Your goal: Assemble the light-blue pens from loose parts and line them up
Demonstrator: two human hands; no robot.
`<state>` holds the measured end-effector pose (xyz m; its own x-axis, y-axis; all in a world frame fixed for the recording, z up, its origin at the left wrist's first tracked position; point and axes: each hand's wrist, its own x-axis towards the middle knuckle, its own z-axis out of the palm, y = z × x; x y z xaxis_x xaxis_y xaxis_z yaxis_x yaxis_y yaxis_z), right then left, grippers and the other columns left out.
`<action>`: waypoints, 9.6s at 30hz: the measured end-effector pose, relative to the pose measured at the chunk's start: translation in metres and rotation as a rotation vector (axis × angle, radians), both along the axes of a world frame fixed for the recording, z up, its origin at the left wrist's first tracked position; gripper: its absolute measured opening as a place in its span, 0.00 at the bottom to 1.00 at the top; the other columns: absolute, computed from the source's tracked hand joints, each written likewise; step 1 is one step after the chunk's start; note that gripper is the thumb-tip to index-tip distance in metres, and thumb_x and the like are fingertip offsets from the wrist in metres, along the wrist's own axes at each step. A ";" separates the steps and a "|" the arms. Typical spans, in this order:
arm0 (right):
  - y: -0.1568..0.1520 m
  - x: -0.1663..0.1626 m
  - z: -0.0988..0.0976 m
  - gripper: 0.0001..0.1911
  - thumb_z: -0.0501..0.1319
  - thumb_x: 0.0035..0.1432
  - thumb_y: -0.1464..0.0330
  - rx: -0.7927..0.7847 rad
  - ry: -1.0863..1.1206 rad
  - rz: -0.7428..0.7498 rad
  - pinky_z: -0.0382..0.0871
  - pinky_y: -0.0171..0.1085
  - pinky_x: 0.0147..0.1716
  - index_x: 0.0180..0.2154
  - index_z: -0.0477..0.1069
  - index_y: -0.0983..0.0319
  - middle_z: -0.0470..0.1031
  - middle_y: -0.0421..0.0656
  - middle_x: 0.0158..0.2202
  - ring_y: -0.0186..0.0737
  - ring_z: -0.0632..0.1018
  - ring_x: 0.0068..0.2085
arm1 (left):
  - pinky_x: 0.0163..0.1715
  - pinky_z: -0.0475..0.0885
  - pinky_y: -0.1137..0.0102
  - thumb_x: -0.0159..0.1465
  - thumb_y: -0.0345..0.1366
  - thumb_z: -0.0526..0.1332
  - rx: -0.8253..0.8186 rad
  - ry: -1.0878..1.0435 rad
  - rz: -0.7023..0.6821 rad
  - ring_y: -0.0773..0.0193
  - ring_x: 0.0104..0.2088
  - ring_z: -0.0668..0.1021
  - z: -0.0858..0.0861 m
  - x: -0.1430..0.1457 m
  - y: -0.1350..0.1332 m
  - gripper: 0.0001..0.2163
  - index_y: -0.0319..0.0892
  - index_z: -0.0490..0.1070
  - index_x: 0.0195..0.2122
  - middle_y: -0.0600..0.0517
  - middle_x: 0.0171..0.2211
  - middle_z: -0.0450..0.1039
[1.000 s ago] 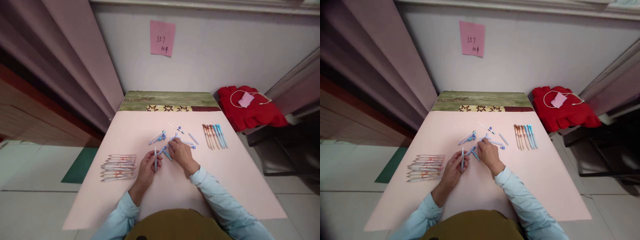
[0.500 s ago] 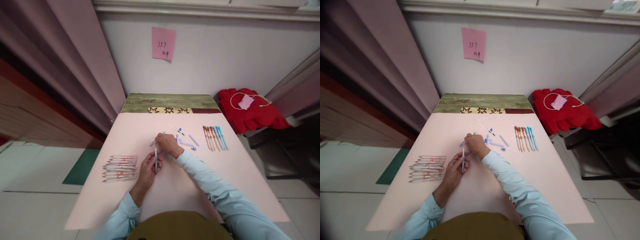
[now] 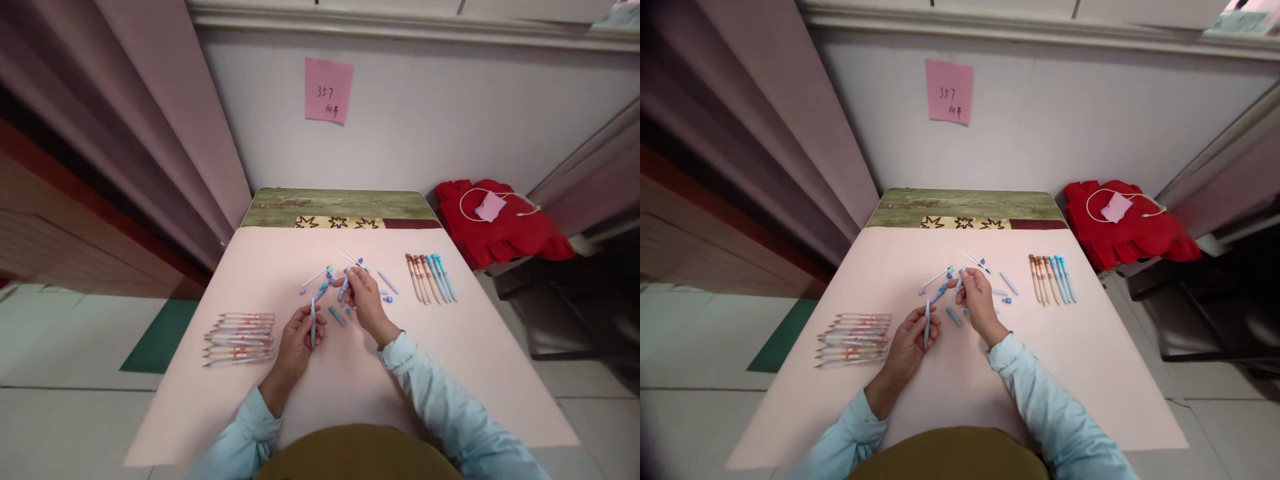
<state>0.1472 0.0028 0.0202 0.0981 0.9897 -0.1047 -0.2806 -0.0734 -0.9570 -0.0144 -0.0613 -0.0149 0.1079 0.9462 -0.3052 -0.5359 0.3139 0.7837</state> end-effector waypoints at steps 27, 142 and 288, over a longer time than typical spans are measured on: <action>-0.036 0.021 0.039 0.06 0.66 0.60 0.70 -0.492 0.939 0.170 0.71 0.18 0.20 0.33 0.70 0.65 0.75 0.37 0.29 0.21 0.73 0.20 | 0.23 0.65 0.76 0.59 0.37 0.67 0.016 -0.004 0.022 0.71 0.25 0.73 0.003 0.001 0.000 0.15 0.38 0.72 0.45 0.50 0.31 0.75; -0.115 0.000 -0.020 0.17 0.70 0.52 0.55 -0.161 0.021 0.100 0.66 0.33 0.23 0.31 0.68 0.60 0.74 0.38 0.23 0.33 0.72 0.23 | 0.14 0.46 0.78 0.52 0.42 0.72 -0.220 0.110 -0.105 0.79 0.14 0.57 0.037 0.036 -0.033 0.16 0.36 0.72 0.33 0.59 0.18 0.64; -0.072 0.120 -0.043 0.11 0.61 0.56 0.60 0.112 -0.881 -0.234 0.65 0.35 0.30 0.33 0.76 0.61 0.75 0.39 0.26 0.36 0.71 0.27 | 0.14 0.54 0.79 0.55 0.35 0.69 0.061 -0.041 -0.066 0.77 0.17 0.65 0.002 0.025 0.014 0.10 0.38 0.71 0.34 0.53 0.27 0.73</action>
